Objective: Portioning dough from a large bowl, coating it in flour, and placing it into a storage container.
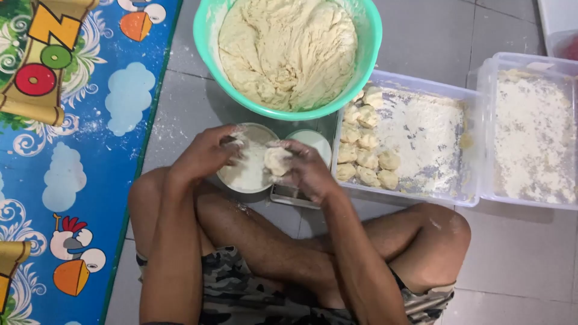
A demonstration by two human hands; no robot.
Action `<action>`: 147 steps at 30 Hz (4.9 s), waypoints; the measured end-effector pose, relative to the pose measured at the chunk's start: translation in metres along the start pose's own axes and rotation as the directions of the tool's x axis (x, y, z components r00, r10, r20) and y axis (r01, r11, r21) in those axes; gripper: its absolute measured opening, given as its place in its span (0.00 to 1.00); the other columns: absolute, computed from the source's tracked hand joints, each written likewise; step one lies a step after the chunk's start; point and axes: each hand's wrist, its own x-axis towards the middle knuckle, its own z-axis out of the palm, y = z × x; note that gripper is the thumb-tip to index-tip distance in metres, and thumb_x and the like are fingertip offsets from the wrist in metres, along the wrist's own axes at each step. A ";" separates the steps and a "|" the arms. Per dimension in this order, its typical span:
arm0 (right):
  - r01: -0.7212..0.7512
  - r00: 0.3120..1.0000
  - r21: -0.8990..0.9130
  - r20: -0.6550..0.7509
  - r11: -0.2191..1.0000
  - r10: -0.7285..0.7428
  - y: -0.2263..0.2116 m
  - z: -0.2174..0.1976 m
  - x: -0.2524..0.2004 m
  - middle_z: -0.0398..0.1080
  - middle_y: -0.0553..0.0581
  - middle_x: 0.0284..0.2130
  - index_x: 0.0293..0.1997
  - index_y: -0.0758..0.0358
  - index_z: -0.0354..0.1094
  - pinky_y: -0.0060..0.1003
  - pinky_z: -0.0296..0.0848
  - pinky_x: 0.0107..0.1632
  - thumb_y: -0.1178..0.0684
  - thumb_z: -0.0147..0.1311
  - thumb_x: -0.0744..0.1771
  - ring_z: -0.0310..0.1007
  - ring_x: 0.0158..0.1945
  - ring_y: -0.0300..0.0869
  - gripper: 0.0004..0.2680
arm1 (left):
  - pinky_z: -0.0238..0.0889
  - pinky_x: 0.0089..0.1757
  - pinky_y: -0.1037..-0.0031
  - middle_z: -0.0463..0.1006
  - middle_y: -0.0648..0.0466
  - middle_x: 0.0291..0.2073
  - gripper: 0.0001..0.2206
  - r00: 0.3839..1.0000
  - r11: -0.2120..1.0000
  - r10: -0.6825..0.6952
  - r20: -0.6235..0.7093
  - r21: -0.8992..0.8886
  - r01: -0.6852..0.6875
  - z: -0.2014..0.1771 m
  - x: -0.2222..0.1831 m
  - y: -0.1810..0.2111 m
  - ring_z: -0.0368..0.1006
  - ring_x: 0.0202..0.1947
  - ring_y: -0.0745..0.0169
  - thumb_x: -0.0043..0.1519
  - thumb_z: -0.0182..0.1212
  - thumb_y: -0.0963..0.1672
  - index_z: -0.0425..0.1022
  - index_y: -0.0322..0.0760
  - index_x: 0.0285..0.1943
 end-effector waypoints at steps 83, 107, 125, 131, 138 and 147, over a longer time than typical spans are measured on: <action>0.383 0.881 -0.900 0.424 -0.209 -0.212 -0.173 0.009 0.114 0.80 0.64 0.38 0.41 0.66 0.80 0.49 0.79 0.47 0.66 0.66 0.61 0.81 0.41 0.51 0.08 | 0.62 0.35 0.70 0.83 0.55 0.33 0.08 0.953 0.956 0.272 -0.132 0.146 -0.253 0.002 0.017 -0.010 0.72 0.34 0.66 0.67 0.55 0.44 0.78 0.37 0.39; 0.346 0.883 -0.740 0.050 0.576 -0.467 -0.263 0.018 0.003 0.65 0.47 0.20 0.34 0.60 0.69 0.24 0.58 0.18 0.58 0.57 0.70 0.62 0.19 0.32 0.06 | 0.63 0.34 0.64 0.83 0.49 0.32 0.05 0.960 0.927 0.276 -0.056 0.279 -0.250 0.012 0.017 -0.012 0.75 0.33 0.57 0.63 0.54 0.41 0.75 0.34 0.38; 0.316 0.946 -0.507 0.099 0.802 -0.309 -0.171 -0.046 0.094 0.65 0.52 0.22 0.56 0.73 0.59 0.32 0.58 0.27 0.60 0.64 0.66 0.60 0.18 0.34 0.17 | 0.64 0.35 0.63 0.83 0.48 0.35 0.05 0.942 0.911 0.332 -0.040 0.273 -0.310 0.013 0.020 -0.015 0.76 0.35 0.57 0.63 0.55 0.40 0.76 0.33 0.39; 0.250 0.967 -0.289 0.036 0.924 -0.251 -0.170 -0.034 0.090 0.73 0.59 0.48 0.68 0.70 0.51 0.50 0.75 0.58 0.60 0.62 0.64 0.65 0.26 0.40 0.26 | 0.64 0.36 0.60 0.84 0.45 0.37 0.06 0.948 0.905 0.315 -0.034 0.310 -0.290 0.015 0.023 -0.019 0.77 0.38 0.49 0.63 0.55 0.41 0.77 0.33 0.41; 0.310 0.944 -0.740 0.166 0.597 -0.284 -0.170 -0.005 0.080 0.36 0.70 0.77 0.73 0.59 0.56 0.19 0.74 0.27 0.74 0.48 0.66 0.62 0.23 0.29 0.26 | 0.64 0.34 0.59 0.83 0.41 0.37 0.05 0.947 0.893 0.321 -0.028 0.342 -0.292 0.018 0.026 -0.024 0.77 0.37 0.45 0.63 0.58 0.41 0.76 0.31 0.43; 0.276 0.878 -0.960 0.275 -0.057 -0.391 -0.129 -0.003 0.131 0.62 0.69 0.56 0.54 0.59 0.73 0.45 0.75 0.56 0.50 0.74 0.59 0.67 0.53 0.55 0.20 | 0.66 0.35 0.57 0.83 0.39 0.39 0.07 0.927 0.868 0.375 -0.005 0.354 -0.349 0.020 0.031 -0.033 0.78 0.39 0.40 0.62 0.59 0.41 0.77 0.31 0.45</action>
